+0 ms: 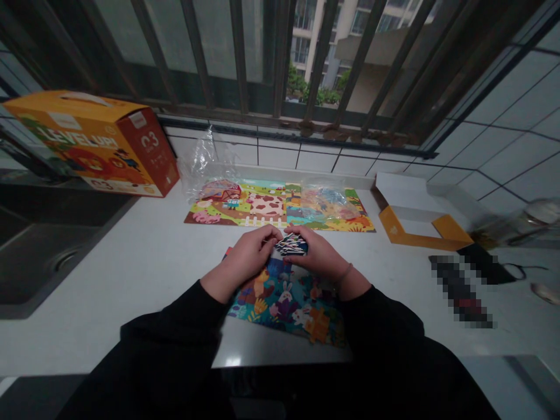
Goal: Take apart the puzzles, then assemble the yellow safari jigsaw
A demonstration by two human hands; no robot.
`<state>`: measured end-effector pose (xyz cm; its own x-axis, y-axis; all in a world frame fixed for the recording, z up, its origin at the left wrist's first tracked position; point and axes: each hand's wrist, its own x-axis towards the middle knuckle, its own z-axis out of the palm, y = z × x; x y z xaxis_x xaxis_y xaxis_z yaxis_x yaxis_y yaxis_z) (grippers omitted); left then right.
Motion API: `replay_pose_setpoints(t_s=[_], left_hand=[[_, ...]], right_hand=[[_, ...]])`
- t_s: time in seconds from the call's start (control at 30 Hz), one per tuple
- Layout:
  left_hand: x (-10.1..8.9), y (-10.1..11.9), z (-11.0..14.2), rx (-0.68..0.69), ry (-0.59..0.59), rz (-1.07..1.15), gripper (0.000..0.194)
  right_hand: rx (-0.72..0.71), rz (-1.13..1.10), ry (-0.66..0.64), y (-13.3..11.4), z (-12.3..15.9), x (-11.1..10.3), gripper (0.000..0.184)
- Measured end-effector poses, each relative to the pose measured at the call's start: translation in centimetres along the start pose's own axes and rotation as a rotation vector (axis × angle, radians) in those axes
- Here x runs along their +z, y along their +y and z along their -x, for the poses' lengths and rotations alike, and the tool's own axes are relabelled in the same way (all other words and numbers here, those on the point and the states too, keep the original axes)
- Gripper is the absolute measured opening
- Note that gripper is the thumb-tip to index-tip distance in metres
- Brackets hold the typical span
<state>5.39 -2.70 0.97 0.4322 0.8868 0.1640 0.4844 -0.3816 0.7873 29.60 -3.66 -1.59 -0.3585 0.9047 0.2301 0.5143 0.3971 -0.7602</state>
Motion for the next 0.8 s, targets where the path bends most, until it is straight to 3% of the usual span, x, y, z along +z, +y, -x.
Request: replay_pose_setpoints(t_s=[0.2, 0.33, 0.5, 0.6, 0.7, 0.8], left_hand=[[0.2, 0.0, 0.0, -0.034, 0.039, 0.014, 0.014], [0.2, -0.1, -0.1, -0.056, 0.065, 0.021, 0.013], [0.0, -0.5, -0.4, -0.070, 0.167, -0.048, 0.014], [0.1, -0.6, -0.5, -0.018, 0.110, -0.071, 0.018], [0.6, -0.4, -0.7, 0.014, 0.041, -0.019, 0.023], [1.2, -0.5, -0.8, -0.083, 0.075, 0.084, 0.027]], right_hand=[[0.067, 0.031, -0.012, -0.5, -0.1, 0.0, 0.055], [0.039, 0.048, -0.025, -0.4, -0.1, 0.1, 0.050], [0.025, -0.015, -0.007, 0.0, 0.0, 0.3, 0.083], [0.052, -0.060, -0.039, 0.1, 0.0, 0.5, 0.097], [0.033, -0.052, -0.058, 0.1, 0.0, 0.6, 0.093], [0.009, -0.036, -0.052, 0.0, 0.0, 0.7, 0.082]])
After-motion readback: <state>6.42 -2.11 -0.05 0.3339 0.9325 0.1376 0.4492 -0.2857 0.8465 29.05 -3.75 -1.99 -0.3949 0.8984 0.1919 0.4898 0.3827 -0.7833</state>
